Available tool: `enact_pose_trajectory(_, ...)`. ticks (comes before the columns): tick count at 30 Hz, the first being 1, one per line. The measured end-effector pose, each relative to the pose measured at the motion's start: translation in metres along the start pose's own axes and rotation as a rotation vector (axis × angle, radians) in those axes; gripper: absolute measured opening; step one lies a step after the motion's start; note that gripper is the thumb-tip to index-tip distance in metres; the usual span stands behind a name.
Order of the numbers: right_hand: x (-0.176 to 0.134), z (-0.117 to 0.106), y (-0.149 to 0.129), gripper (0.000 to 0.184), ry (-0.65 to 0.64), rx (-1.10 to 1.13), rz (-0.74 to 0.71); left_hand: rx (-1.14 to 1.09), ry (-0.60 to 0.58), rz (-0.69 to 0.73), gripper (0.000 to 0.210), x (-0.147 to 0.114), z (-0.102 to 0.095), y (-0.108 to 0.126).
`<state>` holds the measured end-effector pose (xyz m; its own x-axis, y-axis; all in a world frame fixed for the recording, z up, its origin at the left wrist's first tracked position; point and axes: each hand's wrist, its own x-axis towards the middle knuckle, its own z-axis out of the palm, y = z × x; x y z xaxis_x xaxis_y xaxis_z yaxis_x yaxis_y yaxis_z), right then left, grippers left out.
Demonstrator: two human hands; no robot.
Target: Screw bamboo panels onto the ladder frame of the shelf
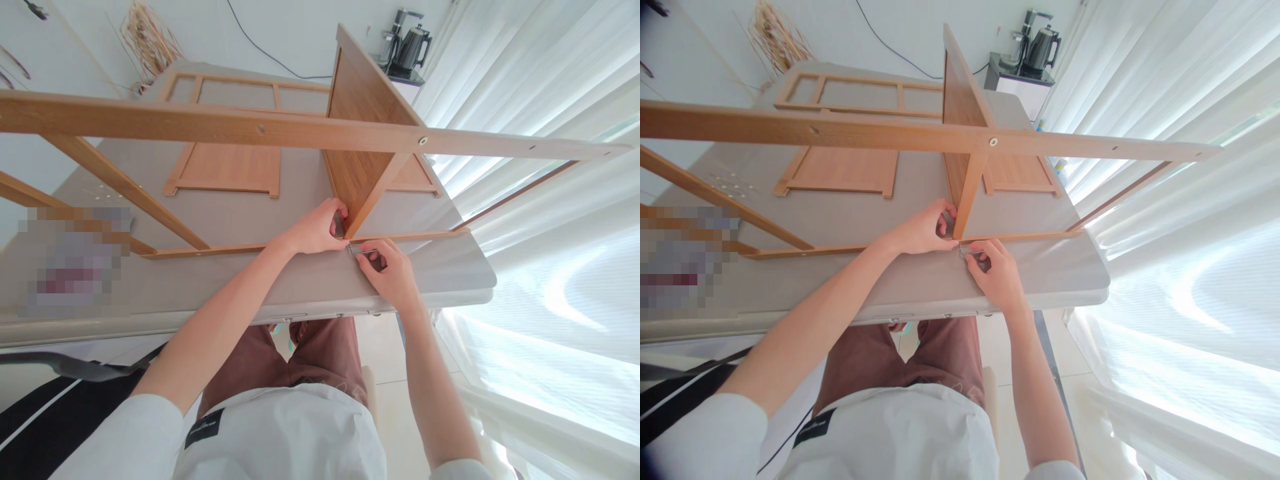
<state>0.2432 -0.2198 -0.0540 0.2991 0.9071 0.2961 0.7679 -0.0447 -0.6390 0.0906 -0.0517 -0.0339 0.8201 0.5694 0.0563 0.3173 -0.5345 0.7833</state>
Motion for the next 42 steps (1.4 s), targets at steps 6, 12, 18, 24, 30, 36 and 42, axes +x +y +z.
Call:
enact_pose_trajectory(6,0.0055,-0.0064,-0.0001,0.012,-0.051,0.050,0.089,-0.011,-0.019,-0.017,0.050,0.0002,-0.0005,-0.0012)
enact_pose_trajectory(12,0.0083,-0.0073,-0.0016,0.011,-0.073,0.035,0.053,-0.014,-0.011,0.001,0.050,0.0017,0.0009,-0.0042)
enact_pose_trajectory(18,0.0071,-0.0053,-0.0013,0.010,-0.067,0.033,0.072,-0.016,-0.025,0.005,0.051,-0.0009,0.0008,-0.0036)
enact_pose_trajectory(24,0.0056,-0.0033,-0.0017,0.016,-0.066,-0.036,0.041,-0.021,-0.016,0.024,0.054,-0.0014,0.0029,-0.0058)
enact_pose_trajectory(30,0.0045,-0.0015,-0.0004,0.020,-0.066,-0.040,-0.020,-0.020,-0.020,0.033,0.051,-0.0017,0.0011,-0.0046)
enact_pose_trajectory(36,0.0040,0.0002,-0.0007,0.022,-0.072,-0.045,-0.021,-0.010,-0.035,0.023,0.049,-0.0020,-0.0007,-0.0019)
enact_pose_trajectory(42,0.0073,-0.0058,-0.0070,0.016,-0.099,-0.011,0.057,-0.010,-0.049,0.003,0.050,0.0000,0.0001,-0.0033)
